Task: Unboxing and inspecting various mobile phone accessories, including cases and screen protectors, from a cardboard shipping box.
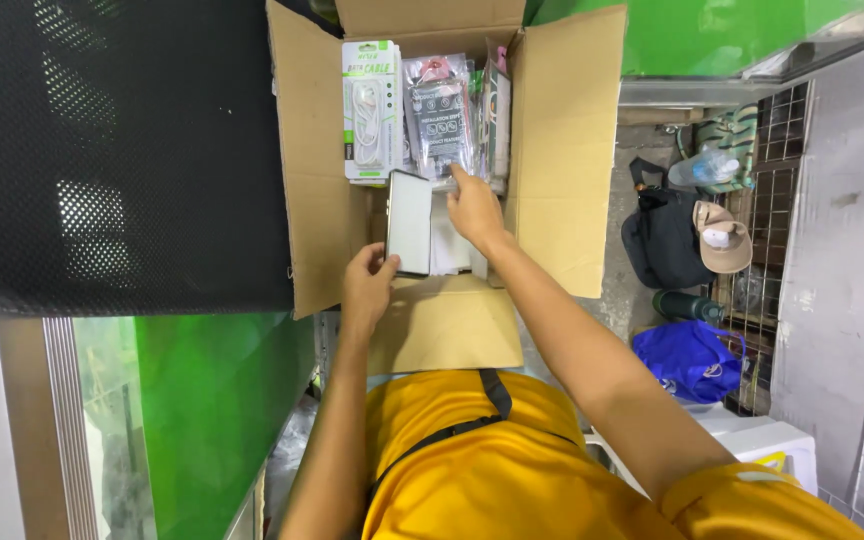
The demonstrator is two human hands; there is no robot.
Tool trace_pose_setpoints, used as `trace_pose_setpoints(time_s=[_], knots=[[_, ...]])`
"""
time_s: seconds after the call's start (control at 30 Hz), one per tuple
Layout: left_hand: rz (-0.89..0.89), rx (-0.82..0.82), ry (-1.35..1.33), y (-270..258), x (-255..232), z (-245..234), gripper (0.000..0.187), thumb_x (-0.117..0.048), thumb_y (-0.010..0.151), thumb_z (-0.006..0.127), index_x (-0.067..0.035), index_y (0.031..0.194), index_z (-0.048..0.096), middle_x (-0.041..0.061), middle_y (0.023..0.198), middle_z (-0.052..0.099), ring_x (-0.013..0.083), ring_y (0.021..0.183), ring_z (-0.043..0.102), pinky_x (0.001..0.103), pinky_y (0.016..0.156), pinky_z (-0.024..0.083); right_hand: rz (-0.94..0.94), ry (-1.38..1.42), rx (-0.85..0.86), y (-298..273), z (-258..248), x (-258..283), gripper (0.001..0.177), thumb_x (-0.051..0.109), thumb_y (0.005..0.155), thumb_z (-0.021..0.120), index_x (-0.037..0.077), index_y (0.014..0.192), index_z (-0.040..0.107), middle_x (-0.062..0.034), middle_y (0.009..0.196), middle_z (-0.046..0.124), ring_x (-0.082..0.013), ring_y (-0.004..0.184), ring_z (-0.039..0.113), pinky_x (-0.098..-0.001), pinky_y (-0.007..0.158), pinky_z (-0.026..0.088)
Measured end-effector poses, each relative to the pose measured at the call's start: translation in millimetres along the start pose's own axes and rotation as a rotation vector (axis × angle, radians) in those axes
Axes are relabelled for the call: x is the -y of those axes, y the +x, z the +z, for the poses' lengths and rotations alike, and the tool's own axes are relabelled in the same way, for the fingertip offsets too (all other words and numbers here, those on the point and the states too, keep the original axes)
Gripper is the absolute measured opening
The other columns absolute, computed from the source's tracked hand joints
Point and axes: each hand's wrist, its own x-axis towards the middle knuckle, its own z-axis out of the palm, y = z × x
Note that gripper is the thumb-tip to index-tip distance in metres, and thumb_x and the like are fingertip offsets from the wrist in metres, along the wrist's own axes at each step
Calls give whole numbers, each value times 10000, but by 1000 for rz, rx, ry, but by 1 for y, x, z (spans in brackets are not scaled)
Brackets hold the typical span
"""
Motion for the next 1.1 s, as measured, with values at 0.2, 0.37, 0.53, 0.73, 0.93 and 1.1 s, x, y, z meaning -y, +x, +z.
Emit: trace_pose_setpoints(time_s=[0.2,0.37,0.53,0.73,0.93,1.1], knots=[[336,-119,447,-18,-30,0,331,-218,897,742,23,1121,716,196,970,733,285,846,709,403,777,559,-132,-212,26,26,36,-35,575,99,842,683,53,1390,513,-269,1060,692,-469,953,668,-550,827,529],[234,-70,398,-7,-21,0,363,-249,888,727,14,1137,712,187,979,750,293,861,737,395,789,568,50,-205,111,28,24,-15,461,82,887,660,74,1328,524,-277,1019,698,-477,962,678,-564,858,533],[112,-52,369,-2,-18,-1,368,-275,880,727,-7,1133,727,165,946,772,276,857,748,382,792,569,15,-253,107,36,31,-21,462,103,830,722,54,1241,517,-262,1025,687,-495,936,671,-574,819,543],[141,-53,398,5,-4,0,378,-278,883,740,0,1137,717,167,952,762,275,861,741,385,785,566,-76,-304,37,37,23,-7,526,48,797,766,4,1252,506,-293,1207,534,-502,906,665,-548,764,569],[76,-37,360,8,-2,1,358,-282,884,733,-8,1115,728,153,937,773,266,849,749,382,785,569,53,-332,59,38,25,-7,603,114,780,846,-52,1244,500,-308,1320,409,-481,905,682,-519,789,587],[27,-28,301,15,-3,5,369,-284,889,729,1,1124,730,148,915,775,260,829,746,372,767,577,-12,-336,64,40,28,-17,432,94,765,811,-40,1113,593,-331,1292,495,-485,946,665,-526,817,561]])
